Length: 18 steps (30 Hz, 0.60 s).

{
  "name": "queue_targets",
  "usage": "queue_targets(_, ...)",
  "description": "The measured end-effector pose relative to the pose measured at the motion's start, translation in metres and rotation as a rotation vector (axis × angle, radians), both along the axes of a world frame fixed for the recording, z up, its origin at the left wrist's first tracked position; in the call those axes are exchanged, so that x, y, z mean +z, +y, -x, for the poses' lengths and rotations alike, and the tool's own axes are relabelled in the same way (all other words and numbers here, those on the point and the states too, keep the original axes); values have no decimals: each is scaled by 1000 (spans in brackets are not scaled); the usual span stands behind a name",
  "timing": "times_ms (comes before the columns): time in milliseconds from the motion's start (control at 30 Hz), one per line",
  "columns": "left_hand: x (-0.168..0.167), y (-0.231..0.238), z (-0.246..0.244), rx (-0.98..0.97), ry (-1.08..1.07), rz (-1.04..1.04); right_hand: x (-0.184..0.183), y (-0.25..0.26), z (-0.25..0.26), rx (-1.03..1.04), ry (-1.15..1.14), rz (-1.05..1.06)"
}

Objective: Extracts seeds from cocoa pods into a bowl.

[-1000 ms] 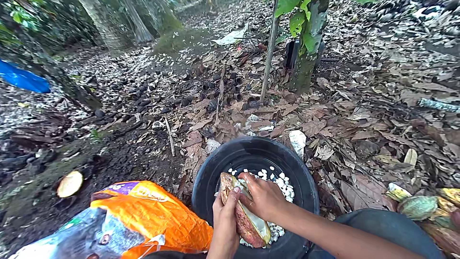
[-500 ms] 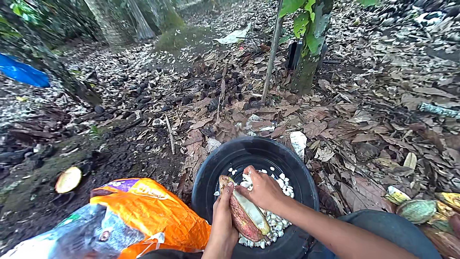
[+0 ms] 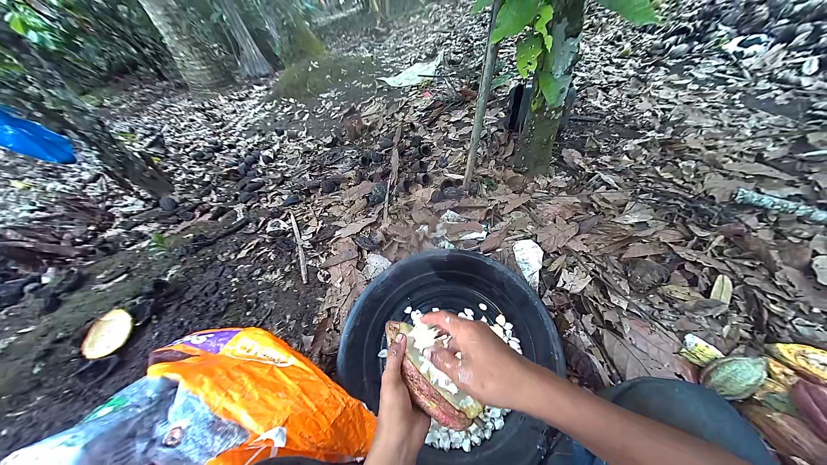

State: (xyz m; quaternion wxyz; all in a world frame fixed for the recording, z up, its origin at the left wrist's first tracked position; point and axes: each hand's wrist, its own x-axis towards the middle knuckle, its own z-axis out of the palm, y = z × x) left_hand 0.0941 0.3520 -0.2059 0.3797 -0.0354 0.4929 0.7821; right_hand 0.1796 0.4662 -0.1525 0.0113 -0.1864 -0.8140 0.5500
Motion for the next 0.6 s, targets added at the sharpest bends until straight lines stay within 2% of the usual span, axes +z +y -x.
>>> queue_targets(133, 2, 3, 0, 78, 6, -117, 6, -3, -5, 162, -43, -97)
queue_targets(200, 3, 3, -1, 75, 5, -158, 4, -1, -9, 171, -16, -262)
queue_targets(300, 6, 5, -2, 61, 4, -140, -1, 0, -16, 52, 161, -596)
queue_targets(400, -1, 7, -5, 2, -8, -9, -1, 13, -16, -109, 223, -628)
queue_targets(500, -2, 8, -8, -24, -59, 33, -6, 40, -15, -224, 140, -609)
queue_targets(567, 24, -8, -2, 3, -59, -83, -10, 56, -15, -289, 85, -596)
queue_targets(600, 50, -26, 2, 17, -64, -216, -10, 62, -15, -318, 75, -592)
